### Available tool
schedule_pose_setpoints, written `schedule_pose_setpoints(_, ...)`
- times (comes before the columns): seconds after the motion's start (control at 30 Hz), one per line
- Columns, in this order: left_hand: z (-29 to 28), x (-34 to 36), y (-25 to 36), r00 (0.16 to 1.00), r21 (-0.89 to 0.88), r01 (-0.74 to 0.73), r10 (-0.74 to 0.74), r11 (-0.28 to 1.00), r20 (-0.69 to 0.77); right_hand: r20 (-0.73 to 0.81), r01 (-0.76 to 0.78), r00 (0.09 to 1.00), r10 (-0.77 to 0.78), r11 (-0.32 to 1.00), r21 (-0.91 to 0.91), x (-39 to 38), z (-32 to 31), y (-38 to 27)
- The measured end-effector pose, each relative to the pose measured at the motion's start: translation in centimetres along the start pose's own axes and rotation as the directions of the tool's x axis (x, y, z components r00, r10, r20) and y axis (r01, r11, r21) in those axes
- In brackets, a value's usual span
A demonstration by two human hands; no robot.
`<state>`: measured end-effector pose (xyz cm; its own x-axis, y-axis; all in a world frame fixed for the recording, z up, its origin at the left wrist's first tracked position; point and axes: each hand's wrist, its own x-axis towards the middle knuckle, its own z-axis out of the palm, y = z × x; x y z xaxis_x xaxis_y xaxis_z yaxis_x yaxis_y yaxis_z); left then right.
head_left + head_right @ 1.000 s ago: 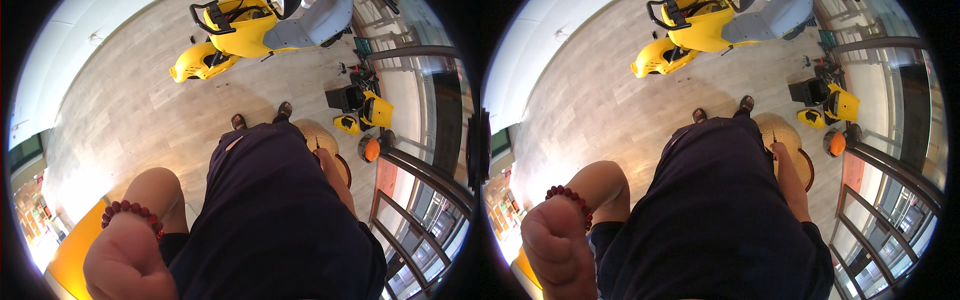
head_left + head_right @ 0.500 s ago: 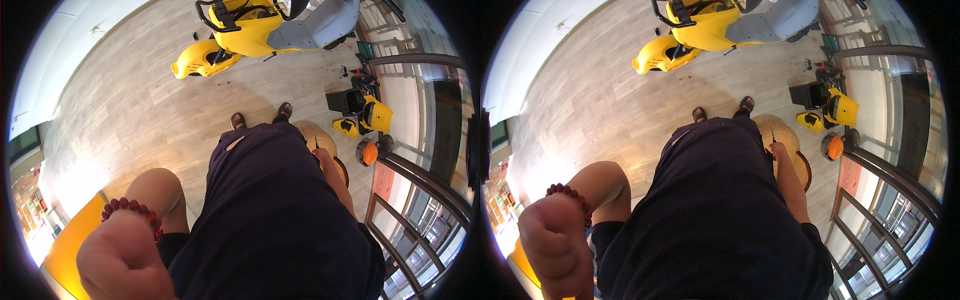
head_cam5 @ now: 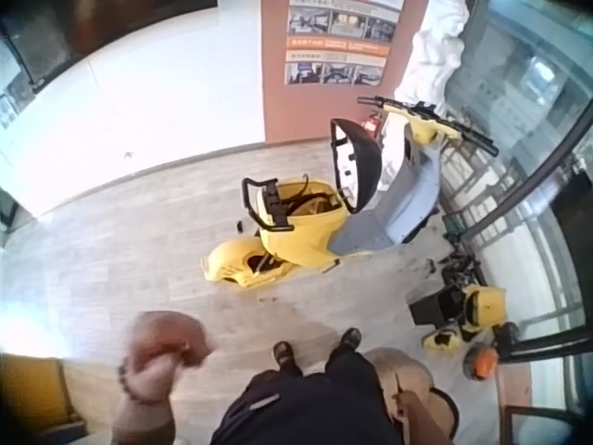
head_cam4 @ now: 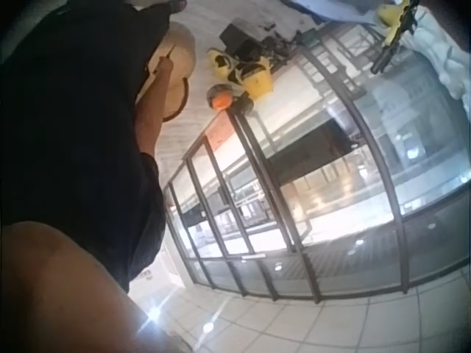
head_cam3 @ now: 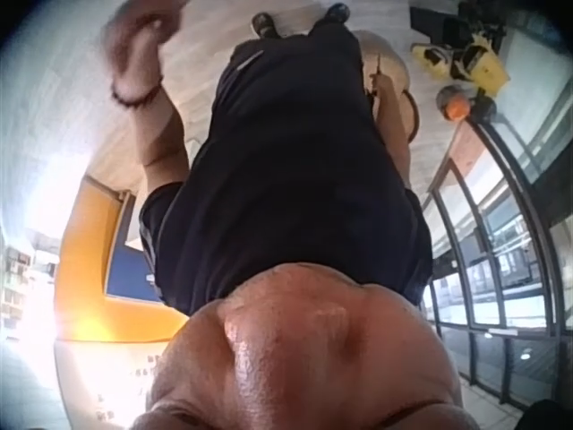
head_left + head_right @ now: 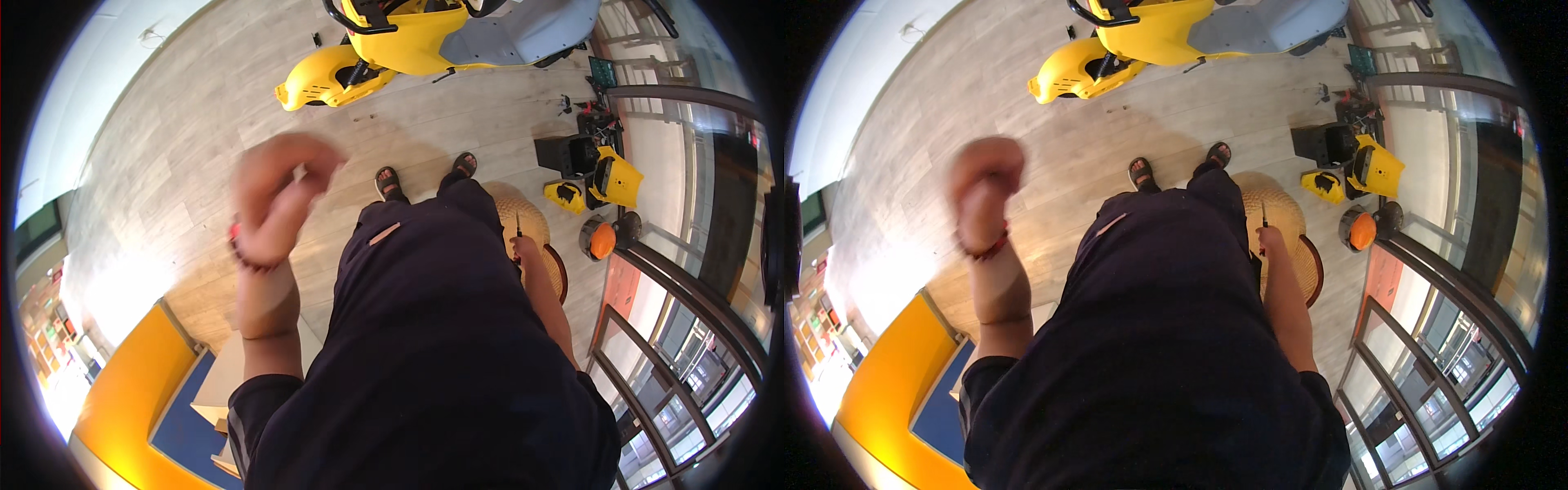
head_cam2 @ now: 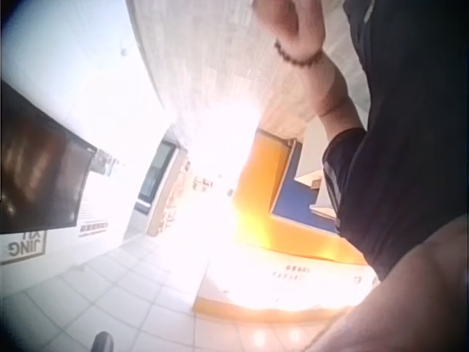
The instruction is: Using a screwdriver to remove screws and take off the yellow plastic chain guard from a motorcycle.
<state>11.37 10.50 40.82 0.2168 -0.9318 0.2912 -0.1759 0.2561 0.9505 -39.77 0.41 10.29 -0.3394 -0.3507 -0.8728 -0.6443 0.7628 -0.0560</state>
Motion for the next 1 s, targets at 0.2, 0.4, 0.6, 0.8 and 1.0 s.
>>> schedule_pose_setpoints(0.2,4.5,-7.7,-18.2,0.797,0.483,0.508,-0.601,0.714,0.05,0.149,0.169,0.978,-0.146,0.973,-0.157,1.2,0.2,3.8)
schedule_pose_setpoints(0.4,6.3,-19.4,-26.1,0.366,0.715,0.616,-0.924,0.33,0.111,0.207,0.3,0.936,-0.284,0.953,-0.048,6.6,-2.9,10.5)
schedule_pose_setpoints(0.6,5.3,-29.0,-24.1,-0.06,0.177,0.981,-0.992,-0.079,-0.107,0.092,0.006,0.996,0.016,0.972,-0.235,2.5,-2.9,-2.6)
schedule_pose_setpoints(0.8,1.2,-32.6,-25.5,0.141,0.423,0.906,-0.956,0.019,-0.259,0.124,0.402,0.914,-0.387,0.818,-0.411,-1.5,1.0,-13.9)
schedule_pose_setpoints(1.0,-3.6,-26.6,-25.0,0.27,0.41,0.905,-0.901,0.116,-0.34,0.392,0.635,0.772,-0.5,0.632,-0.445,-4.4,11.2,-14.0)
